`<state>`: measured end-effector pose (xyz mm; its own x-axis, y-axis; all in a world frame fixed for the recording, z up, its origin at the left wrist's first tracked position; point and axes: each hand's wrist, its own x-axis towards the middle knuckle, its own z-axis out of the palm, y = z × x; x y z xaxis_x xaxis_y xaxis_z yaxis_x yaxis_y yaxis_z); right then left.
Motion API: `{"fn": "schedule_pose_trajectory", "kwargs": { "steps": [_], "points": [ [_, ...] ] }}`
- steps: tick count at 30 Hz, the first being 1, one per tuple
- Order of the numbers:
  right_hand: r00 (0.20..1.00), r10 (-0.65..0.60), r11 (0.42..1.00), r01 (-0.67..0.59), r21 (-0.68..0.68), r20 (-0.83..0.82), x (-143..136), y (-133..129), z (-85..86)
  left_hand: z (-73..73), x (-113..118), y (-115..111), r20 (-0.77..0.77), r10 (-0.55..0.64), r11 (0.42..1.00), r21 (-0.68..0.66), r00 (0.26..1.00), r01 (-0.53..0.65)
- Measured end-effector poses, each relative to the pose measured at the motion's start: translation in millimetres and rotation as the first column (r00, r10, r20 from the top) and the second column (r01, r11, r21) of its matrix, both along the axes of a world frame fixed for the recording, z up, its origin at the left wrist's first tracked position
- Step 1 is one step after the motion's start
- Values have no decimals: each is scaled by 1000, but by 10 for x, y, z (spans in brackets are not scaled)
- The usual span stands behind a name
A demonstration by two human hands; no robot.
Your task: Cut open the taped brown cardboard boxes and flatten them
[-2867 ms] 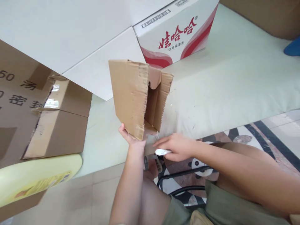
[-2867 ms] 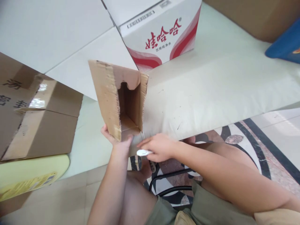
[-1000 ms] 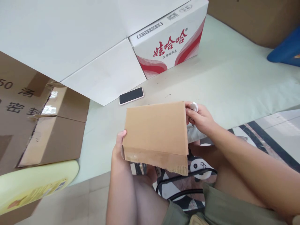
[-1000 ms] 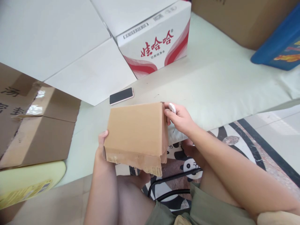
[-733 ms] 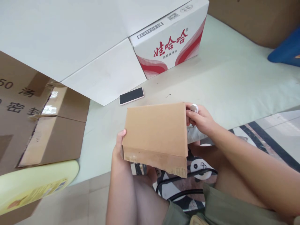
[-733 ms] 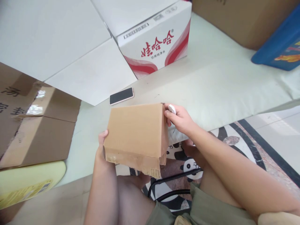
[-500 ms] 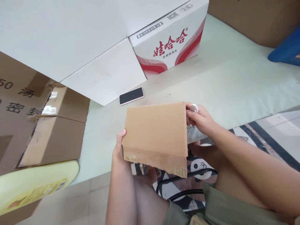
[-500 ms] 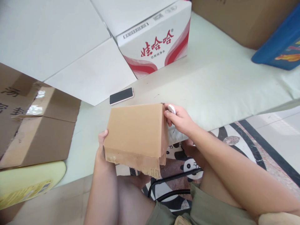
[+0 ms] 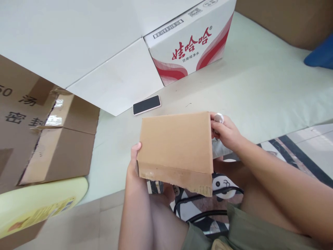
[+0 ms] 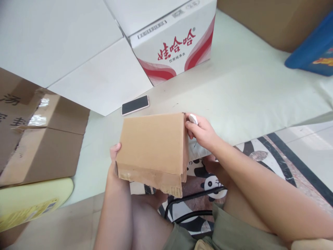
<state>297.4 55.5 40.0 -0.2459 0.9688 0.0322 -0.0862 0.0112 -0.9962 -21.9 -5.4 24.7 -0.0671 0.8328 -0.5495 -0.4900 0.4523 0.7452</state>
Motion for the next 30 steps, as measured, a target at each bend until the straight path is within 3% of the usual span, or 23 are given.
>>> {"fn": "schedule_pose_trajectory", "kwargs": {
  "steps": [6,12,23,30],
  "points": [
    [1000,-1,1000,1,-11,9,-8,-5,19,131,52,-5,60,-1,995,-99,998,7],
    [1000,-8,1000,8,1,9,-13,-9,19,142,4,33,103,-52,992,-108,993,63],
    [998,-47,999,46,29,39,-35,-18,28,139,36,49,100,-34,997,-71,994,41],
    [995,-85,996,83,36,53,-55,-20,30,214,159,72,49,64,994,-97,997,-59]
  ]
}}
